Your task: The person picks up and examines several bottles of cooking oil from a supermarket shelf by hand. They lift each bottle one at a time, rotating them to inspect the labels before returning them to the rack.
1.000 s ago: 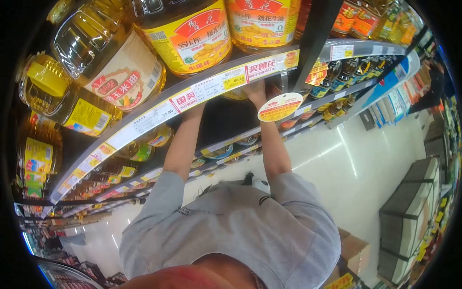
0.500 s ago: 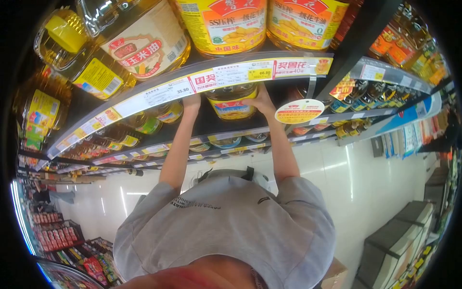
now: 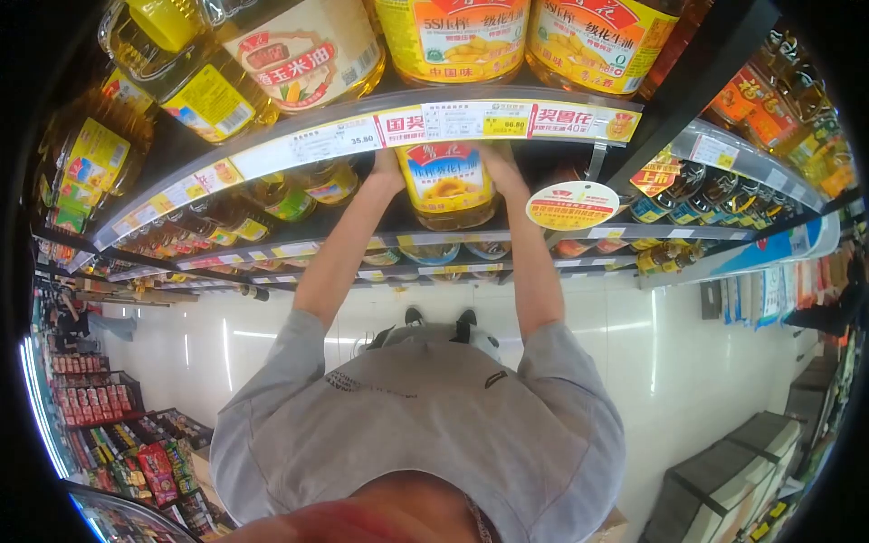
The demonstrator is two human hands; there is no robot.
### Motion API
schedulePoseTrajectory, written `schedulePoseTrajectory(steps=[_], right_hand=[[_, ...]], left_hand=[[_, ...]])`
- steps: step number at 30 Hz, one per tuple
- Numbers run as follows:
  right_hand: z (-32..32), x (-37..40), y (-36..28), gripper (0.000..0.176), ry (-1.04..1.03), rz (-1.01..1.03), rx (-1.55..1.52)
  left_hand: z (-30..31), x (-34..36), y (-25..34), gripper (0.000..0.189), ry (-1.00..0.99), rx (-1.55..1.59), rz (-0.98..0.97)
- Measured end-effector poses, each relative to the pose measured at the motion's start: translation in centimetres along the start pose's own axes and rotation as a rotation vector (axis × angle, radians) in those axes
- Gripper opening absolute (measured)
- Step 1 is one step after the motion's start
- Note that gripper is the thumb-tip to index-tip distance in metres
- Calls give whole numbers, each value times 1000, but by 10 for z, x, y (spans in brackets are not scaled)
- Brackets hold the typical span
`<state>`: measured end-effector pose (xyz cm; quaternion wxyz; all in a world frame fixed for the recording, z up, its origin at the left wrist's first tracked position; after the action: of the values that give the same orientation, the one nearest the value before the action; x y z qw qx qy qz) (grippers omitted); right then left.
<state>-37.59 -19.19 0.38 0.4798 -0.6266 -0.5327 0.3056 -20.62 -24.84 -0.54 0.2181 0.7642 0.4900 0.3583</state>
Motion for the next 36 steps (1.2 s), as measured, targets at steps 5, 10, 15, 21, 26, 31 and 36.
schedulePoseTrajectory(steps=[5,10,15,21,26,31,36], right_hand=[[-13,15,-3,63,-12,-108,21],[-25,43,-5,62,-56,-146,-33],[-32,104,16,53,-46,-386,-180],[-17,152,61,56,52,-467,-36],[-24,188,86,58,77,-464,8],[-53,233,103,55,103,-399,-56],[-127,287,110,55,56,-267,-96]], left_hand=[[-5,37,8,65,122,-15,136],[-5,80,22,72,55,-195,41],[38,119,-6,82,69,-483,-39],[77,165,-30,86,121,-451,-26],[104,206,-26,86,126,-481,-71],[132,250,-3,81,62,-455,-108],[175,314,57,69,-4,-514,-295]])
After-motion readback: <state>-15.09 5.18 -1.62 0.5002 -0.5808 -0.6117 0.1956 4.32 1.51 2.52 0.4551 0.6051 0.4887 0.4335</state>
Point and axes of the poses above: each hand's wrist, its own x-axis away from the middle knuckle, its own z-axis out of the back of the hand, y = z × x, the point moved 10 cm from there along -x, towards the middle knuckle, and after that the axes turned 7 degrees about y, right-handed, at the moved point
